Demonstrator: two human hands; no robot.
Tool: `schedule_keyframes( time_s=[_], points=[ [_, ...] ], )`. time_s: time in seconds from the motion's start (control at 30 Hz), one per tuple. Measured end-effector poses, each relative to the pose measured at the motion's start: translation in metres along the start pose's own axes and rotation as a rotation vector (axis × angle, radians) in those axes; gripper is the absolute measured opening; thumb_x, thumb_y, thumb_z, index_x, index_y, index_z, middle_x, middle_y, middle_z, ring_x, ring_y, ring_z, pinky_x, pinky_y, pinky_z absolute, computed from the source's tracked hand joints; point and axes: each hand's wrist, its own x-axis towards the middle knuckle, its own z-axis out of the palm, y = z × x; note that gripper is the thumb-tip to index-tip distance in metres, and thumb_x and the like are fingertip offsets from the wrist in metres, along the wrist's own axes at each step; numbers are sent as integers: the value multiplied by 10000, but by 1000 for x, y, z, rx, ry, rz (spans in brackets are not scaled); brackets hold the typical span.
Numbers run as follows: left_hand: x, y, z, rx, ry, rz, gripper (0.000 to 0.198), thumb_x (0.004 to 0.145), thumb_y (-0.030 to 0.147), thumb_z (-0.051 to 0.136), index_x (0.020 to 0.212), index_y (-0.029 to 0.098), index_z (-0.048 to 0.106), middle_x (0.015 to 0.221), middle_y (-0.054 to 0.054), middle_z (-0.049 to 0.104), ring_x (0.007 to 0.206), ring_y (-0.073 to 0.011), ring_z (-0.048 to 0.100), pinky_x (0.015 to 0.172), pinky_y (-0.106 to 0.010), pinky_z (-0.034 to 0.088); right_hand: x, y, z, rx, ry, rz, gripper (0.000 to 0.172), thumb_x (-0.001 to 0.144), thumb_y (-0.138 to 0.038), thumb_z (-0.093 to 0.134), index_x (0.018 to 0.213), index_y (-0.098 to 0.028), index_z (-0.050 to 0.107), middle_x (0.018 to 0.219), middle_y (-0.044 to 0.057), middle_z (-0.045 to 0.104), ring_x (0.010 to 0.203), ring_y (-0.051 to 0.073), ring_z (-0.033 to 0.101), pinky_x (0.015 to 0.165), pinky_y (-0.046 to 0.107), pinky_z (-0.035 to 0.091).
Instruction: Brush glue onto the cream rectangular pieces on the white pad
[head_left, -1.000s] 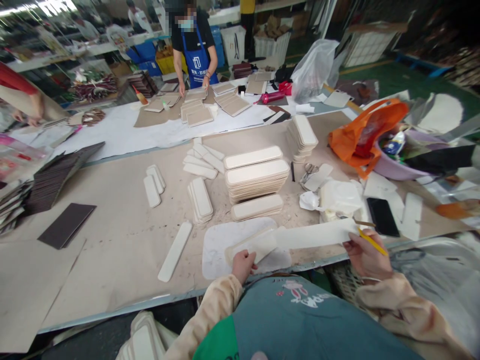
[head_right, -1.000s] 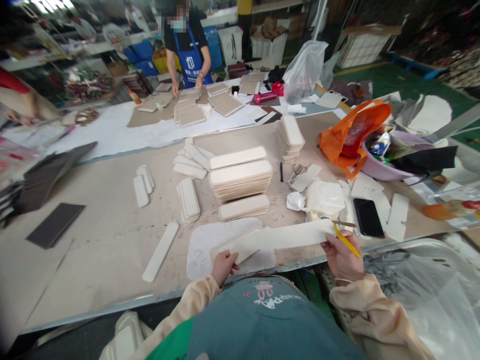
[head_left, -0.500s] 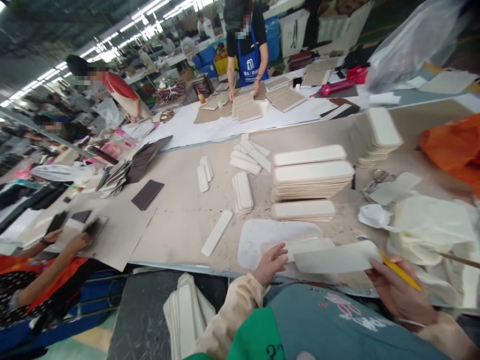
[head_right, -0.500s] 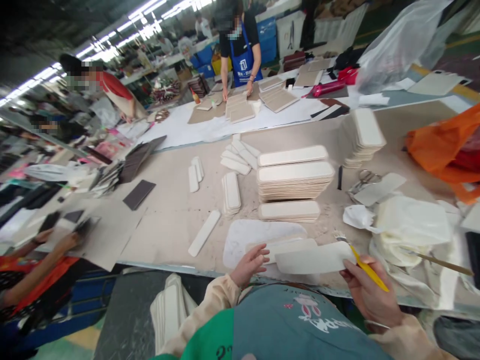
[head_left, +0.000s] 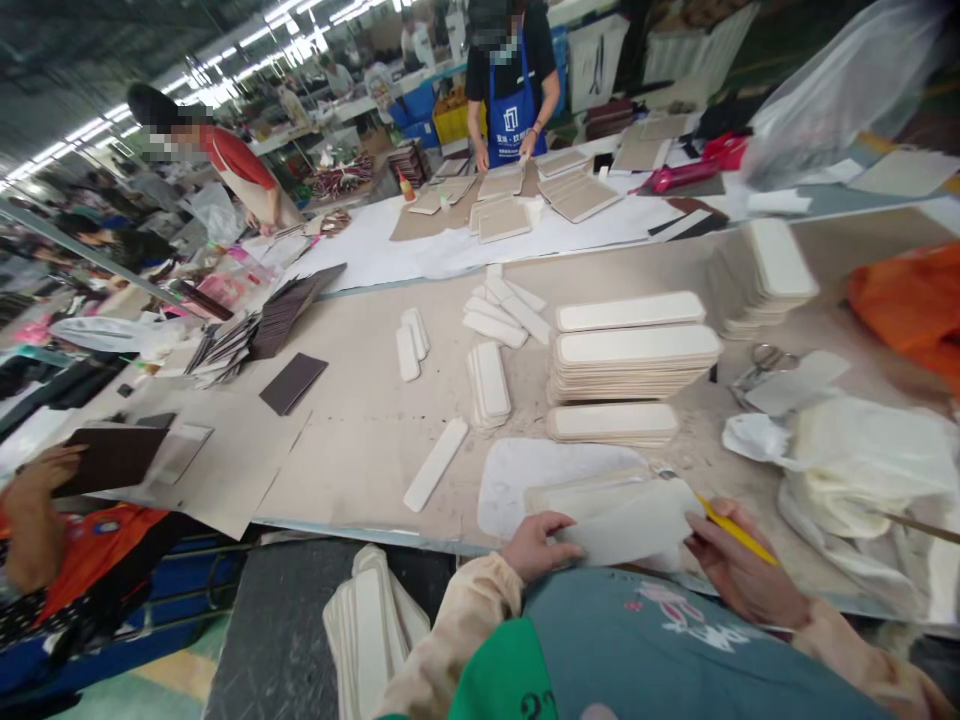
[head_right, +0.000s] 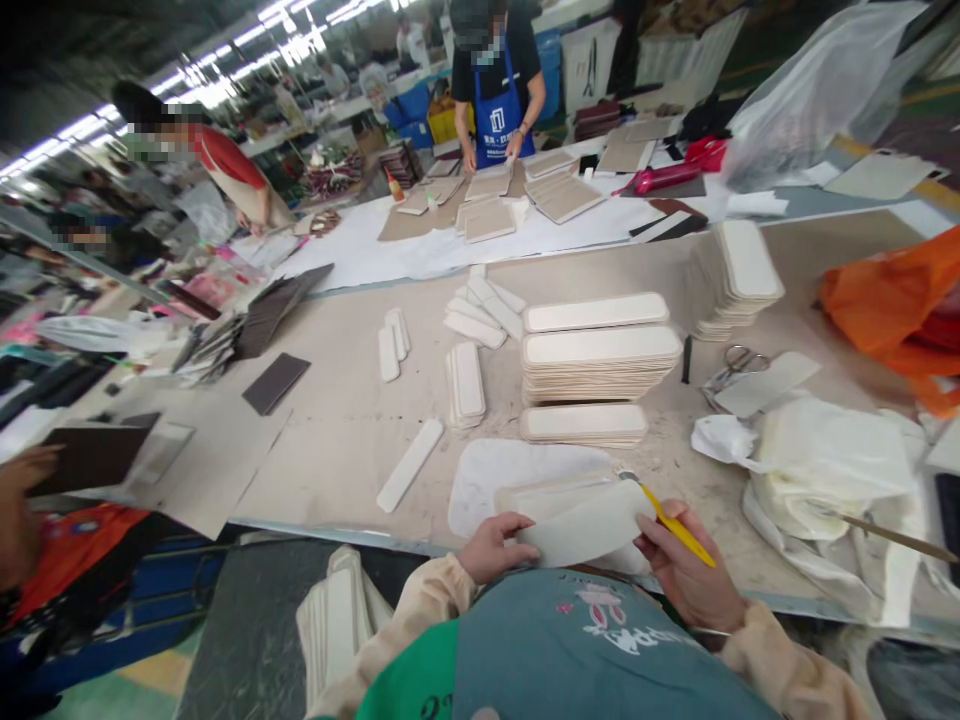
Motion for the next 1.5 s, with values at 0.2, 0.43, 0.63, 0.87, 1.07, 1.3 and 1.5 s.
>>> schedule_keyframes(
  time_s=[0.2, 0.43, 0.63, 0.87, 1.07, 1.3, 1.5],
  points=[
    [-4, -18, -33, -187, 256, -128, 419, 694, 532, 588, 813, 131, 616, 663, 3, 589, 619, -123, 511, 582, -226, 417, 2, 2, -2, -115, 131, -147, 375, 619, -308, 755, 805, -263, 432, 708, -60, 603, 628, 118, 580, 581, 229, 531],
    [-27, -80, -123, 163, 876, -383, 410, 717, 481, 519, 936, 142, 595, 870, -73, 622, 915, -247, 561, 833, -368, 439, 30, 20, -42, -520, 302, -322, 420, 586, -409, 753, 815, -255, 437, 771, -36, 638, 718, 172, 610, 704, 347, 527],
    [-18, -74, -98, 662, 938, -219, 510, 744, 508, 512, 1085, 130, 541, 989, -110, 554, 940, -248, 546, 864, -396, 432, 54, 35, -56, -877, 259, -398, 364, 662, -479, 665, 828, -243, 443, 1000, 59, 656, 833, 241, 628, 789, 458, 487],
    [22, -39, -10, 651, 386, -204, 512, 740, 505, 563, 1099, 145, 502, 1034, -97, 528, 919, -209, 556, 838, -319, 432, 83, 52, -65, -1206, 137, -438, 284, 741, -441, 582, 904, -247, 455, 1101, 65, 632, 883, 263, 633, 766, 453, 493],
    [34, -43, 3, 713, 351, -312, 727, 660, 524, 639, 1215, 119, 403, 1141, -126, 467, 1078, -248, 489, 940, -313, 368, 93, 59, -76, -1183, 102, -461, 297, 743, -459, 574, 898, -239, 449, 1082, 79, 630, 777, 236, 647, 688, 423, 525],
    [40, -49, 11, 666, 359, -302, 641, 708, 480, 614, 1189, 103, 420, 1137, -145, 472, 1051, -235, 504, 908, -310, 390, 92, 59, -74, -975, 114, -404, 387, 706, -493, 628, 890, -240, 400, 1019, 73, 642, 688, 211, 649, 656, 413, 535],
    [46, -51, 7, 617, 435, -325, 459, 817, 382, 494, 1196, 124, 466, 1090, -127, 502, 979, -205, 537, 865, -305, 425, 91, 54, -66, -902, 102, -403, 423, 679, -515, 651, 881, -235, 407, 985, 67, 638, 661, 200, 639, 618, 387, 532]
  ],
)
